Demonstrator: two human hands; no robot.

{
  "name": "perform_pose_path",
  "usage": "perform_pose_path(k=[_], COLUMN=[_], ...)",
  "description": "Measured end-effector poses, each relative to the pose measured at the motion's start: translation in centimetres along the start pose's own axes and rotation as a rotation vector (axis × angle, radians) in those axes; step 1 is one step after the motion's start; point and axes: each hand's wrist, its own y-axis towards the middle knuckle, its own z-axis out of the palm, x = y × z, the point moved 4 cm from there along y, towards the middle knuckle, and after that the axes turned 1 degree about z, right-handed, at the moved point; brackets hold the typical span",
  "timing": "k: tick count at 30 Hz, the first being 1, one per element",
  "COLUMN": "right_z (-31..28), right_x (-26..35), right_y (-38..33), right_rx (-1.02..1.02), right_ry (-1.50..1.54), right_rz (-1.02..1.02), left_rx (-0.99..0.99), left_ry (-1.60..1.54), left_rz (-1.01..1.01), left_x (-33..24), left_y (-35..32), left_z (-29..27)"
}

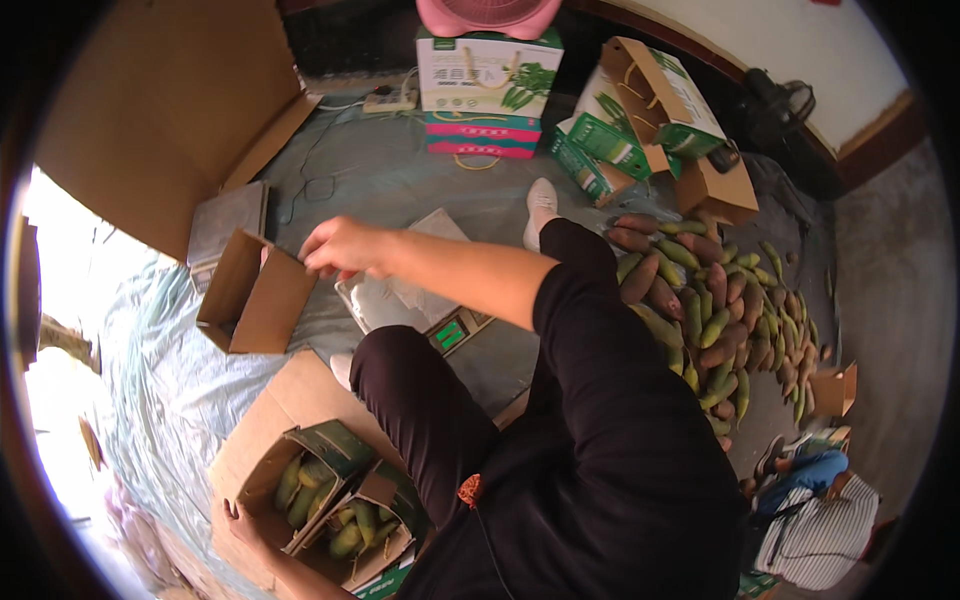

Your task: Sort and weigh long green vegetables (likely loofah or similar) into cardboard boxes.

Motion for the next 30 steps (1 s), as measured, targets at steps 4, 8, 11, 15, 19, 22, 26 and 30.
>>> perform_pose_path(k=[4, 8, 11, 15, 19, 22, 26, 30], right_z=[-11.4, -21.6, -28.8, -35.6, -40.8, -44.1, -48.9, -53.6], right_x=[-1.0, -4.0, -7.3, -11.4, -15.2, -16.4, -17.4, -18.1], right_y=[-5.4, -12.0, -18.0, -25.3, -30.3, -32.1, -33.7, -34.3], right_rx=[-0.307, -0.596, -0.832, -1.105, -1.348, -1.409, -1.525, -1.625], right_ry=[0.017, 0.105, 0.164, 0.225, 0.409, 0.456, 0.463, 0.448], right_rz=[-0.017, -0.047, -0.013, 0.001, -0.010, -0.051, -0.108, -0.137], left_rx=[0.044, 0.111, 0.227, 0.292, 0.339, 0.339, 0.399, 0.413], left_ry=[-0.032, 0.314, 0.295, 0.281, 0.297, 0.336, 0.368, 0.397], left_rz=[0.029, 0.424, 0.514, 0.564, 0.564, 0.632, 0.677, 0.691], left_x=[-11.4, -12.6, -17.7, -21.9, -24.0, -24.1, -25.1, -26.0], left_y=[-3.7, -4.0, -6.3, -8.1, -8.5, -7.7, -8.3, -7.9], left_z=[3.5, 8.8, 12.5, 14.9, 16.4, 17.6, 19.7, 21.2])
